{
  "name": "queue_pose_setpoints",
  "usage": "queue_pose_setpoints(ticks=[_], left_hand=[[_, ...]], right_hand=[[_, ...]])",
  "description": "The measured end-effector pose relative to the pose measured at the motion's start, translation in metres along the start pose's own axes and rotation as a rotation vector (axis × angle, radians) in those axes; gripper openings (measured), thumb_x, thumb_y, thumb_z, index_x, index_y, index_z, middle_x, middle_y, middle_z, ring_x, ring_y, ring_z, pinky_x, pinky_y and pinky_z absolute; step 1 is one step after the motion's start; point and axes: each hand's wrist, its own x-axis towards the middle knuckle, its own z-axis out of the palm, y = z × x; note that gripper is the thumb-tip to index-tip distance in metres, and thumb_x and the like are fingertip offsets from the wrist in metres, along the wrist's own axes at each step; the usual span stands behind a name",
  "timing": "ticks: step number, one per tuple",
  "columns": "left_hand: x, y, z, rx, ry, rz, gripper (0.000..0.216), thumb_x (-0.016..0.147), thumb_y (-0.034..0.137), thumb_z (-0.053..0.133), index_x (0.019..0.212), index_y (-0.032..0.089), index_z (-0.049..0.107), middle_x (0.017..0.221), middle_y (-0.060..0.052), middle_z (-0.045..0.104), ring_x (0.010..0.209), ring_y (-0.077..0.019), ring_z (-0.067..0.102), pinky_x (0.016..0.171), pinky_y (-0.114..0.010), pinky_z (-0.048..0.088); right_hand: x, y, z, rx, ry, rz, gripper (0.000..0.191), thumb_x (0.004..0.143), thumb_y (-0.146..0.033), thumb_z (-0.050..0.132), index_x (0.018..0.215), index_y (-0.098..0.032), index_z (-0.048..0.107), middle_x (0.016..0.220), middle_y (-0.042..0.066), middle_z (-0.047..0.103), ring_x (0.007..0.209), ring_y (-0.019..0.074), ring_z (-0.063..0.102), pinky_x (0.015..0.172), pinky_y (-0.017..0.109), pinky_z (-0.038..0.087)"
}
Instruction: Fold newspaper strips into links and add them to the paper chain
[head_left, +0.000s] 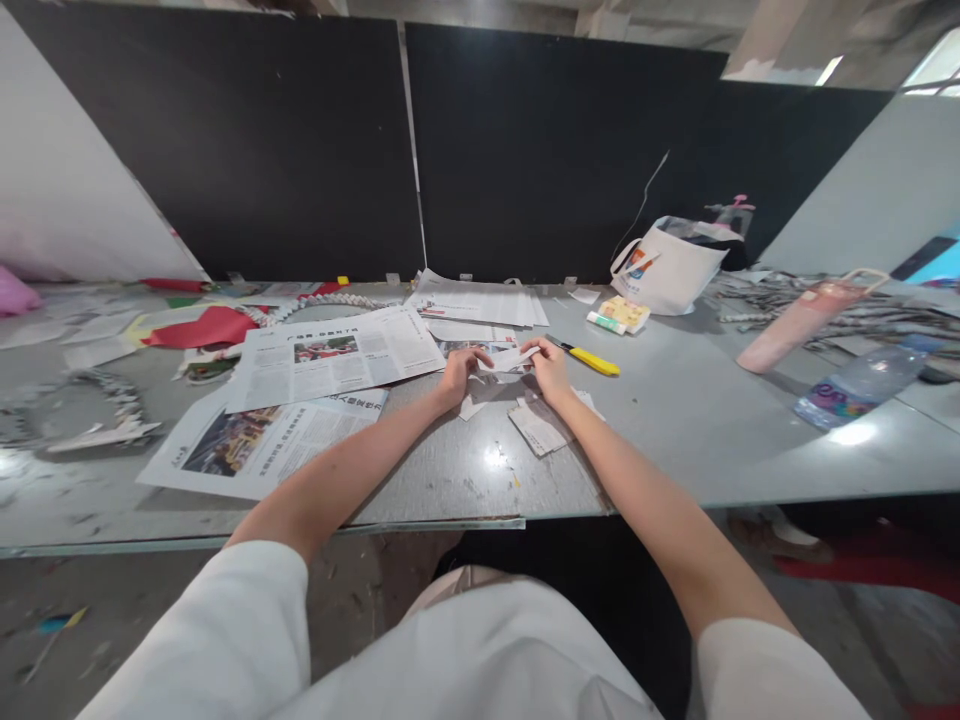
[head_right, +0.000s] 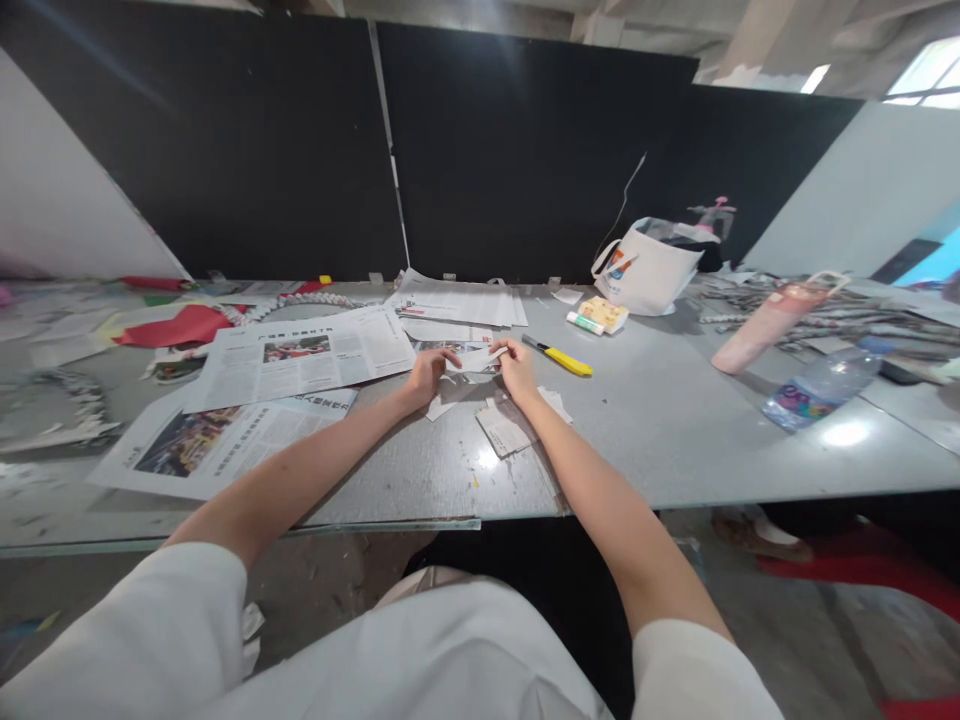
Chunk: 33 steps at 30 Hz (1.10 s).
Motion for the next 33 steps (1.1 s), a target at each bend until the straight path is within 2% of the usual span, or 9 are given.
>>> queue_pose_setpoints(ticks=[4,6,8,12,14,16,19,24,33], left_hand=[[-0.005,0.007,0.003,0.024,-0.021,0.017,0.022,0.085,0.035,0.072,0.071,0.019,0.076,0.083,-0.009,0.073,0.076,-0.0215,0.064,0.063,-0.028,0.051],[-0.008,0.011,0.005,0.046,-0.036,0.012,0.018,0.084,0.037,0.078,0.085,0.020,0.081,0.084,-0.007,0.074,0.072,-0.0193,0.063,0.060,-0.027,0.049],[-0.009,0.013,0.006,0.071,-0.053,-0.001,0.026,0.077,0.034,0.087,0.097,0.019,0.082,0.079,-0.005,0.073,0.066,-0.0161,0.061,0.059,-0.025,0.047],[-0.009,0.011,0.007,0.074,-0.048,-0.004,0.038,0.070,0.031,0.093,0.103,0.016,0.082,0.082,-0.006,0.076,0.067,-0.0156,0.064,0.061,-0.024,0.048],[-0.007,0.009,0.007,0.057,-0.025,0.002,0.038,0.073,0.034,0.092,0.105,0.015,0.081,0.085,-0.007,0.077,0.070,-0.0165,0.066,0.064,-0.025,0.050],[-0.006,0.007,0.006,0.041,0.002,0.008,0.039,0.075,0.036,0.091,0.106,0.016,0.080,0.088,-0.008,0.078,0.073,-0.0175,0.069,0.067,-0.026,0.053],[-0.004,0.005,0.005,0.031,0.032,0.017,0.040,0.076,0.038,0.092,0.107,0.015,0.079,0.091,-0.009,0.079,0.077,-0.0189,0.071,0.071,-0.028,0.055],[-0.003,0.004,0.004,0.046,0.033,0.024,0.045,0.075,0.041,0.093,0.106,0.013,0.079,0.091,-0.010,0.079,0.076,-0.0188,0.071,0.068,-0.028,0.054],[-0.001,0.000,0.002,0.074,-0.007,0.035,0.055,0.073,0.051,0.090,0.110,0.012,0.077,0.096,-0.010,0.079,0.081,-0.0200,0.071,0.073,-0.032,0.056]], right_hand=[[0.000,0.002,0.000,-0.014,-0.035,-0.011,0.018,0.076,-0.035,0.050,0.081,-0.023,0.063,0.073,0.001,0.061,0.068,0.0199,0.057,0.065,0.031,0.049],[-0.001,0.002,0.000,-0.015,-0.045,-0.020,0.018,0.077,-0.036,0.050,0.081,-0.024,0.063,0.072,0.001,0.060,0.068,0.0201,0.056,0.065,0.031,0.049],[-0.002,0.001,0.000,-0.005,-0.044,-0.030,0.019,0.078,-0.037,0.051,0.082,-0.023,0.064,0.075,0.002,0.062,0.067,0.0198,0.056,0.065,0.032,0.049],[-0.002,-0.003,0.002,0.033,-0.028,-0.039,0.034,0.083,-0.042,0.055,0.108,-0.022,0.067,0.090,0.004,0.070,0.068,0.0191,0.058,0.065,0.033,0.051],[-0.001,-0.002,0.004,0.047,-0.031,-0.028,0.042,0.085,-0.047,0.058,0.118,-0.022,0.065,0.088,0.004,0.071,0.066,0.0193,0.058,0.064,0.033,0.052],[0.000,-0.001,0.005,0.056,-0.047,-0.013,0.042,0.088,-0.054,0.059,0.114,-0.021,0.065,0.080,0.003,0.069,0.064,0.0197,0.059,0.064,0.034,0.052],[0.000,0.002,0.006,0.061,-0.069,-0.006,0.045,0.094,-0.064,0.053,0.096,-0.021,0.067,0.076,0.005,0.069,0.063,0.0199,0.061,0.064,0.033,0.052],[-0.002,0.001,0.004,0.031,-0.080,-0.017,0.061,0.096,-0.076,0.052,0.072,-0.021,0.065,0.071,0.007,0.069,0.061,0.0182,0.059,0.066,0.032,0.051],[-0.006,-0.008,0.002,-0.013,-0.063,-0.059,0.065,0.094,-0.079,0.055,0.067,-0.021,0.065,0.063,0.004,0.065,0.059,0.0170,0.056,0.062,0.029,0.046]])
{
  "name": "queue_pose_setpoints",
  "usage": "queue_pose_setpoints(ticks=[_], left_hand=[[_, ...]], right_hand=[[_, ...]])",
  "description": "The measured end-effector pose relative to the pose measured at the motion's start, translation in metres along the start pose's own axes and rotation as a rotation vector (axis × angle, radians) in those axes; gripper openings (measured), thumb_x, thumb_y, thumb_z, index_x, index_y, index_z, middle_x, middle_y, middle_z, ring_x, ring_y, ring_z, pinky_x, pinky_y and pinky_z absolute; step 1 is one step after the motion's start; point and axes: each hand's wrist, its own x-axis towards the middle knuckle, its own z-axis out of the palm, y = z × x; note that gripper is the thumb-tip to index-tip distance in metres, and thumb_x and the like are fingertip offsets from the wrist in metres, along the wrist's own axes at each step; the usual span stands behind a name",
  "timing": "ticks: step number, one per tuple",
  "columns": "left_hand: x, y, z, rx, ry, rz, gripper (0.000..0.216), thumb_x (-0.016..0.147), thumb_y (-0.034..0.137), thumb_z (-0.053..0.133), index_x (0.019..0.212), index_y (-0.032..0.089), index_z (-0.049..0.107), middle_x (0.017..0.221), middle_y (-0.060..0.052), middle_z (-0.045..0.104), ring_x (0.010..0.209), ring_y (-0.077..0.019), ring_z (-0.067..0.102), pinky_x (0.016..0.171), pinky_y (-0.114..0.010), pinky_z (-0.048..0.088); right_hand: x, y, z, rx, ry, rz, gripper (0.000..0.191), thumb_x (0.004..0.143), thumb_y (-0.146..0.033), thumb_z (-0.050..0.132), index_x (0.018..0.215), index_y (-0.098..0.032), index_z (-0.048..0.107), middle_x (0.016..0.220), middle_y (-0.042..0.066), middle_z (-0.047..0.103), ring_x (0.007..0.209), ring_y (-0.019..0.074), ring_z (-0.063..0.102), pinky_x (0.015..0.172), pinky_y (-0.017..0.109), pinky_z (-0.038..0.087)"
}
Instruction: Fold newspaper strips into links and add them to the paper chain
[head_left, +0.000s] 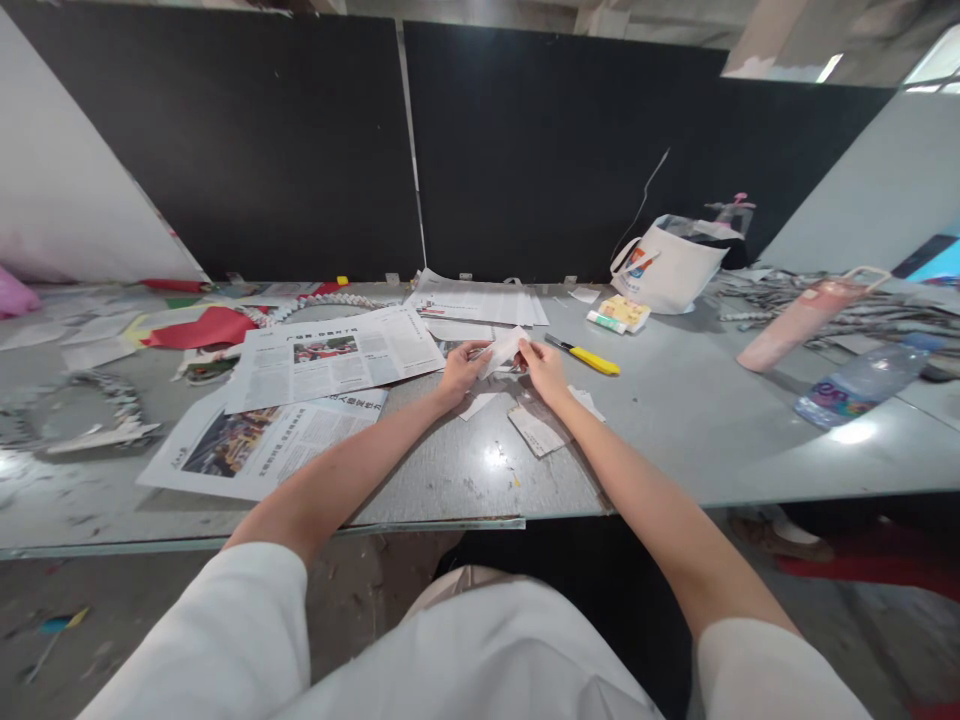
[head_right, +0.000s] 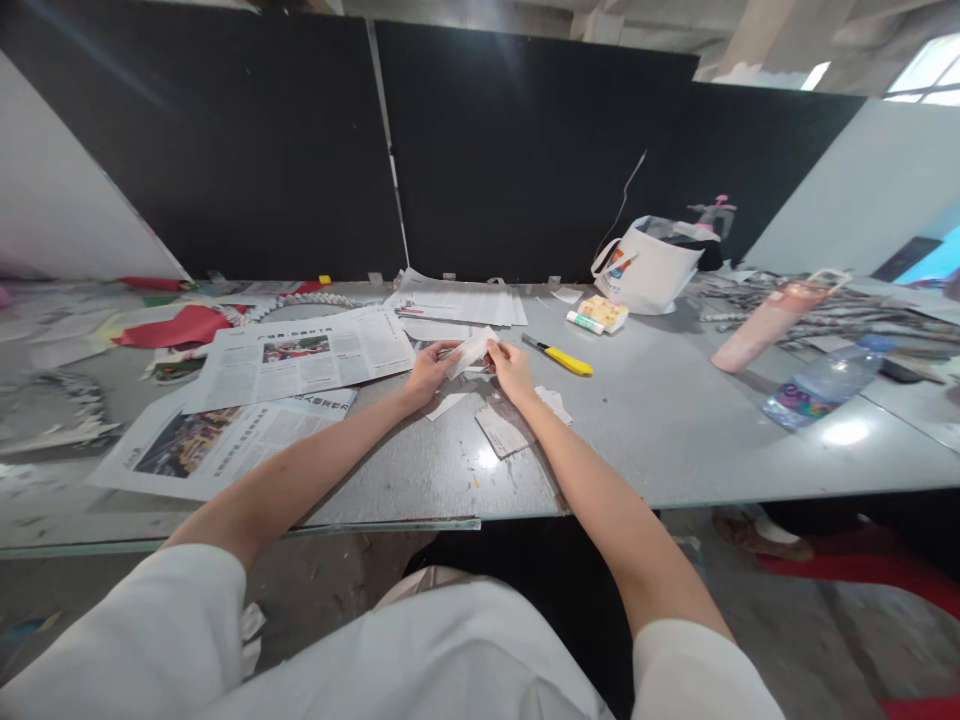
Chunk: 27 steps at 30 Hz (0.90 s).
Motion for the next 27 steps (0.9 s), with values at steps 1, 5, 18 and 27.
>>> queue_pose_setpoints(ticks=[1,5,18,27], left_hand=[[0.0003,-0.0006,0.0000,0.000,-0.005,-0.001,0.055,0.074,0.052,0.090,0.110,0.013,0.077,0.096,-0.010,0.079,0.081,-0.0200,0.071,0.073,-0.032,0.056],[0.0014,-0.0026,0.0000,-0.002,-0.018,-0.007,0.057,0.073,0.053,0.089,0.111,0.013,0.076,0.094,-0.009,0.079,0.080,-0.0194,0.071,0.073,-0.032,0.056],[0.0010,-0.0018,0.0009,0.017,-0.012,-0.018,0.061,0.070,0.057,0.088,0.111,0.013,0.076,0.092,-0.009,0.079,0.078,-0.0191,0.070,0.073,-0.032,0.055],[0.0012,0.0021,0.0020,0.105,0.009,0.008,0.048,0.076,0.059,0.083,0.091,0.013,0.080,0.088,-0.008,0.078,0.077,-0.0192,0.065,0.070,-0.029,0.049]], right_hand=[[-0.0002,-0.0004,0.0002,-0.001,0.002,0.000,0.065,0.094,-0.079,0.055,0.067,-0.021,0.065,0.063,0.004,0.065,0.059,0.0169,0.056,0.062,0.030,0.046],[-0.0008,-0.0013,0.0005,-0.003,0.006,-0.003,0.064,0.093,-0.079,0.056,0.067,-0.021,0.064,0.062,0.003,0.063,0.058,0.0164,0.054,0.061,0.030,0.044],[-0.0022,-0.0036,0.0008,0.004,0.013,-0.019,0.059,0.094,-0.073,0.058,0.067,-0.021,0.063,0.061,0.002,0.061,0.057,0.0163,0.052,0.060,0.030,0.042],[0.0001,-0.0036,-0.0022,0.001,0.082,-0.030,0.059,0.096,-0.073,0.056,0.066,-0.022,0.060,0.060,0.002,0.061,0.058,0.0167,0.054,0.060,0.030,0.043]])
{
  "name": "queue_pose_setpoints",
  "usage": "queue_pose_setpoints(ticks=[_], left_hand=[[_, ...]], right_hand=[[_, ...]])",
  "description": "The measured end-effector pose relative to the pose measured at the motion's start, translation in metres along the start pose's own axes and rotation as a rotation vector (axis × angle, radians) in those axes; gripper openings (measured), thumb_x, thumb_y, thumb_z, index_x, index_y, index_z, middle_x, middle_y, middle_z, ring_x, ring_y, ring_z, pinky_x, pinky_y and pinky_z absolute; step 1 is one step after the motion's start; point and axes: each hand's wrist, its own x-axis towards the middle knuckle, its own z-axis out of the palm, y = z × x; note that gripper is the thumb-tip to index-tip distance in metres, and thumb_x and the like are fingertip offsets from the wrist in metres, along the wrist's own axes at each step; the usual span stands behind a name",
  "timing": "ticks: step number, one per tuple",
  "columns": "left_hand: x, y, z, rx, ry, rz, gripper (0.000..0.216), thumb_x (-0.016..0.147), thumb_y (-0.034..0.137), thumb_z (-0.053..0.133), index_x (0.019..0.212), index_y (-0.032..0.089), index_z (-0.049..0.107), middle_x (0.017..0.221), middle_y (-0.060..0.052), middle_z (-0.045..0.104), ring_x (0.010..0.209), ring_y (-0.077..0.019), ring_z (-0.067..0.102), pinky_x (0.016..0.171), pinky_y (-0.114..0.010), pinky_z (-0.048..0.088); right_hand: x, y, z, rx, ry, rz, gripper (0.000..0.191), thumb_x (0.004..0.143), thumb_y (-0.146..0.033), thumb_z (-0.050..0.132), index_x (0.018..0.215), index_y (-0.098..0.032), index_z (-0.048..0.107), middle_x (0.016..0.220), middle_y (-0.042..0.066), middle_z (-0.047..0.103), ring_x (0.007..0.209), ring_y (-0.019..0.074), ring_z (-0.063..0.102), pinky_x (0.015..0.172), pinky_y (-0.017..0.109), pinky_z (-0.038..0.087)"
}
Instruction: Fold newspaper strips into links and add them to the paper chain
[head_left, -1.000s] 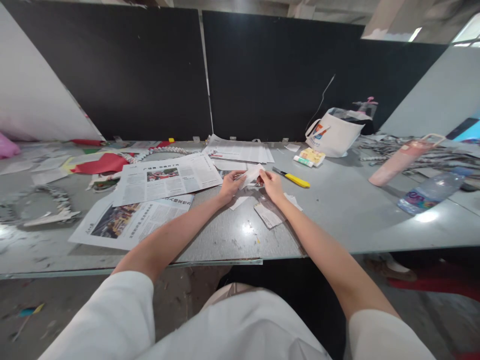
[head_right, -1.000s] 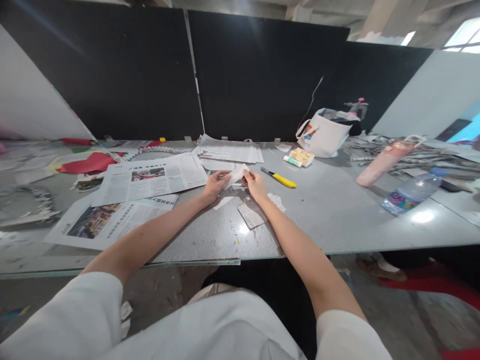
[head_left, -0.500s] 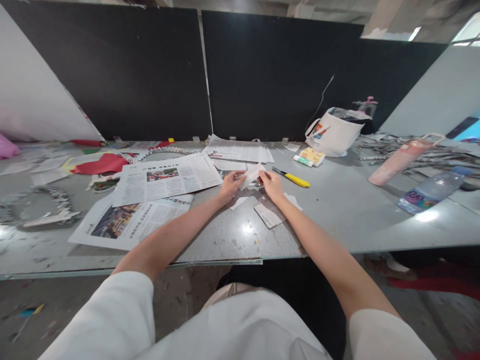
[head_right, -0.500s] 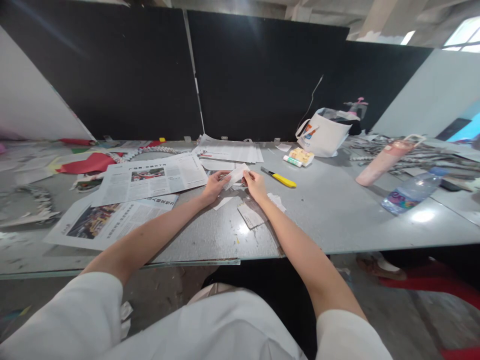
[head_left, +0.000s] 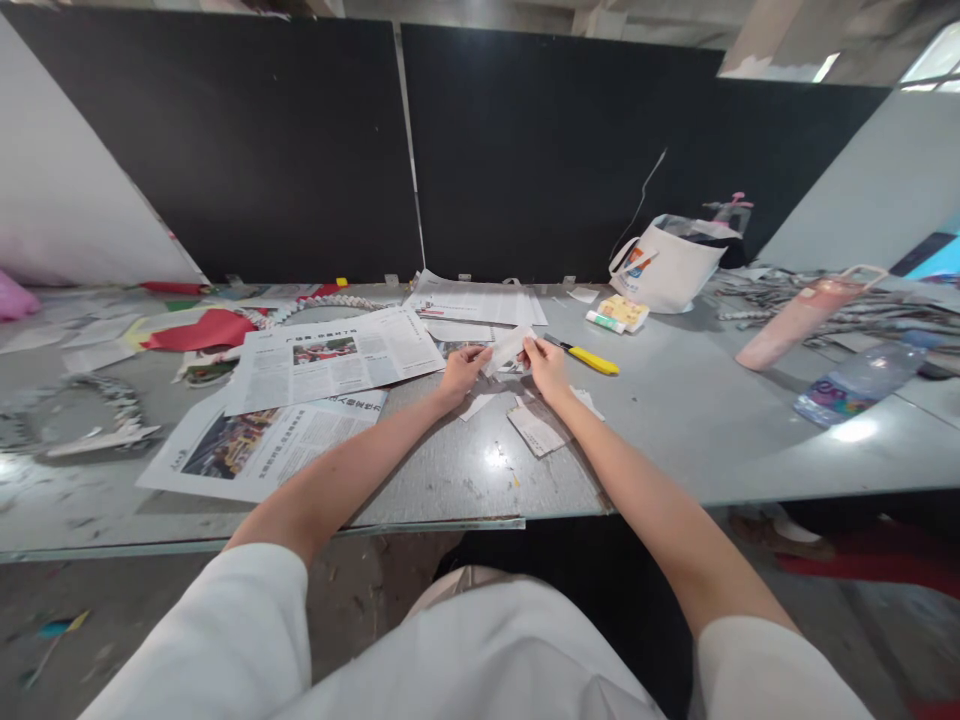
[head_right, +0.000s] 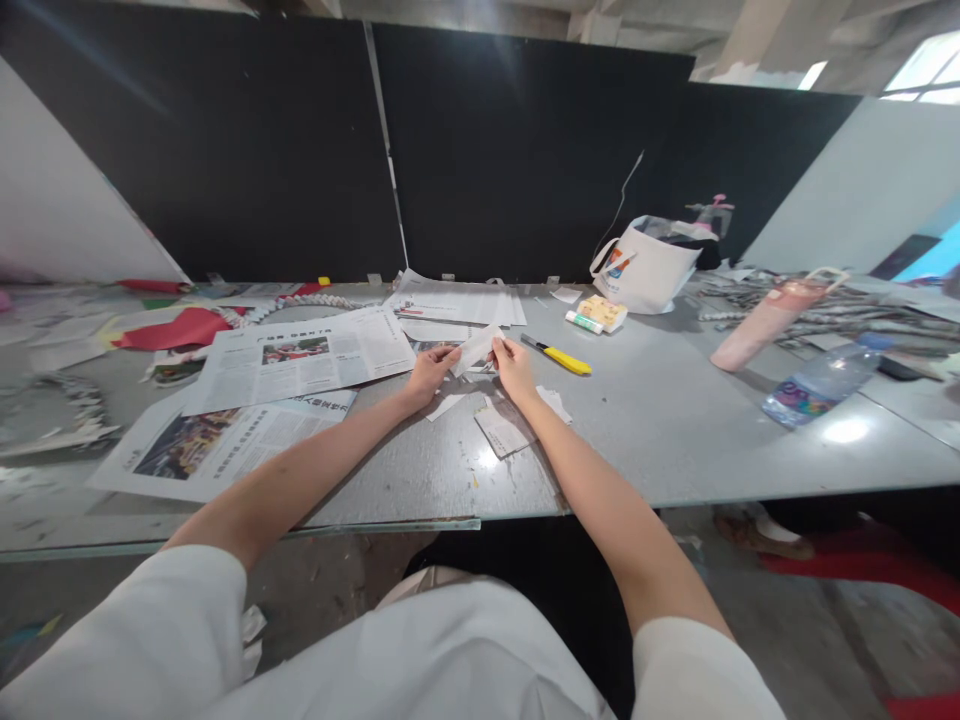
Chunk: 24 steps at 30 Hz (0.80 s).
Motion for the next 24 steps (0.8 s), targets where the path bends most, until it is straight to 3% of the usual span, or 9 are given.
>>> queue_pose_setpoints(ticks=[9,12,16,18,21,24], left_hand=[[-0.003,0.004,-0.001,0.038,-0.025,0.022,0.055,0.078,0.067,0.079,0.090,0.014,0.080,0.080,-0.006,0.073,0.067,-0.0161,0.060,0.062,-0.029,0.045],[-0.008,0.010,0.000,0.062,-0.089,0.058,0.051,0.077,0.066,0.081,0.088,0.016,0.080,0.081,-0.005,0.074,0.072,-0.0177,0.063,0.067,-0.029,0.048],[-0.012,0.015,0.006,0.088,-0.104,0.097,0.046,0.074,0.064,0.084,0.081,0.019,0.077,0.082,-0.006,0.074,0.086,-0.0228,0.068,0.080,-0.032,0.052],[-0.011,0.015,0.009,0.083,-0.033,0.111,0.047,0.083,0.067,0.074,0.085,0.020,0.073,0.083,-0.006,0.073,0.088,-0.0234,0.068,0.084,-0.034,0.052],[-0.009,0.018,0.011,-0.017,0.198,0.155,0.042,0.101,0.062,0.049,0.101,0.022,0.063,0.087,-0.007,0.072,0.089,-0.0225,0.067,0.090,-0.036,0.051],[-0.012,0.030,0.011,-0.082,0.410,0.221,0.027,0.104,0.047,0.043,0.106,0.024,0.056,0.081,-0.004,0.065,0.083,-0.0214,0.064,0.089,-0.036,0.050]], right_hand=[[-0.003,0.001,0.001,0.039,-0.015,0.018,0.054,0.094,-0.069,0.061,0.070,-0.021,0.064,0.064,0.002,0.064,0.061,0.0172,0.056,0.063,0.030,0.047],[-0.007,0.000,0.005,0.049,-0.085,0.044,0.044,0.084,-0.064,0.075,0.082,-0.020,0.074,0.079,0.005,0.076,0.075,0.0219,0.067,0.071,0.032,0.053],[-0.009,-0.001,0.008,0.045,-0.149,0.082,0.045,0.085,-0.062,0.075,0.098,-0.019,0.081,0.100,0.009,0.081,0.094,0.0267,0.073,0.083,0.036,0.058],[-0.008,-0.001,0.006,0.037,-0.135,0.095,0.048,0.088,-0.063,0.073,0.103,-0.018,0.080,0.105,0.010,0.081,0.100,0.0280,0.073,0.089,0.038,0.058],[-0.008,-0.003,0.002,0.037,-0.145,0.087,0.052,0.090,-0.066,0.070,0.112,-0.020,0.079,0.119,0.010,0.079,0.114,0.0289,0.071,0.099,0.040,0.056],[-0.011,-0.009,0.004,0.053,-0.321,0.048,0.050,0.093,-0.068,0.066,0.101,-0.021,0.082,0.108,0.007,0.082,0.105,0.0276,0.073,0.100,0.039,0.056]])
